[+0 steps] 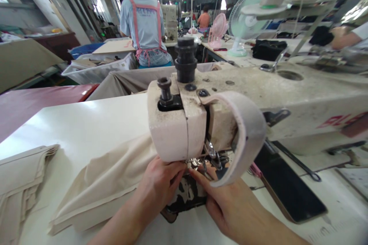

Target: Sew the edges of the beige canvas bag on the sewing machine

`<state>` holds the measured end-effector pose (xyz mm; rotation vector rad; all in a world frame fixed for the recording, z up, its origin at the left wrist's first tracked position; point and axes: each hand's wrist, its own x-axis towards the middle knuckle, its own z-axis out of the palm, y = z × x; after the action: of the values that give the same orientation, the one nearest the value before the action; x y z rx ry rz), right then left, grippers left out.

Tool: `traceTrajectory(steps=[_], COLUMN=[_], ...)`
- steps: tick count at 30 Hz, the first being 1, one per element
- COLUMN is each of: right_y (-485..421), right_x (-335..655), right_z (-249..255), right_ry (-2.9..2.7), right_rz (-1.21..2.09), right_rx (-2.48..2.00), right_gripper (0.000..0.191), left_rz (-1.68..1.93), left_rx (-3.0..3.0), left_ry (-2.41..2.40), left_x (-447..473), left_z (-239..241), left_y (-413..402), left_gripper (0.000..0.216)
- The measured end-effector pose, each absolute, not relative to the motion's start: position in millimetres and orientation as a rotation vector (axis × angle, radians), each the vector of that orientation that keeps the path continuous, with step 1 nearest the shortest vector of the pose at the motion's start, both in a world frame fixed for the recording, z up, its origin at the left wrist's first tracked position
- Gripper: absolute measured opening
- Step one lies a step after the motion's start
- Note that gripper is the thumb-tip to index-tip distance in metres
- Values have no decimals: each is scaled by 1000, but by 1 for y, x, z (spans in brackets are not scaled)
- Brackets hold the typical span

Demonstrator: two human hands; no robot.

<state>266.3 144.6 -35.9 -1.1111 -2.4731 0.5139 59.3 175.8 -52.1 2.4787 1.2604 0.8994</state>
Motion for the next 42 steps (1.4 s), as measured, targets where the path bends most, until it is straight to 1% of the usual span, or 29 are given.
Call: traceTrajectory(steps=[3,10,18,23,28,34,36,40,42], right_y=[145,143,144,146,147,146,146,147,146], right_x=[264,265,264,259,257,259,259,259,259], right_z=[-37,-37,-35,-36,-41,-42,-43,-43,-42], right_ry=[-2490,-2439,-2429,-2420,-2420,-2421,-2424,-2427,-2416], right_rz=[495,442,455,374,310,329,335,357,378], right_rx=[-1111,-1139,-1152,-1181,-1165,-1128,-1125,-1138,-1133], right_gripper=[52,38,39,49,50,56,54,45,43], left_rz=[947,988,1043,1036,1015,983,941,846,831], left_rx=[2491,2466,2446,2421,2409,2405,2408,2419,2427], left_ry=[1261,1331,1368,1318,1315,1320,1302,1268,1262], left_x=[59,58,56,59,61,60,60,60,60], left_z=[-52,-54,-57,-52,-54,-58,-55,-47,-44], left_y=[175,173,172,171,169,171,172,172,172], left_gripper=[26,17,17,18,19,21,22,25,24])
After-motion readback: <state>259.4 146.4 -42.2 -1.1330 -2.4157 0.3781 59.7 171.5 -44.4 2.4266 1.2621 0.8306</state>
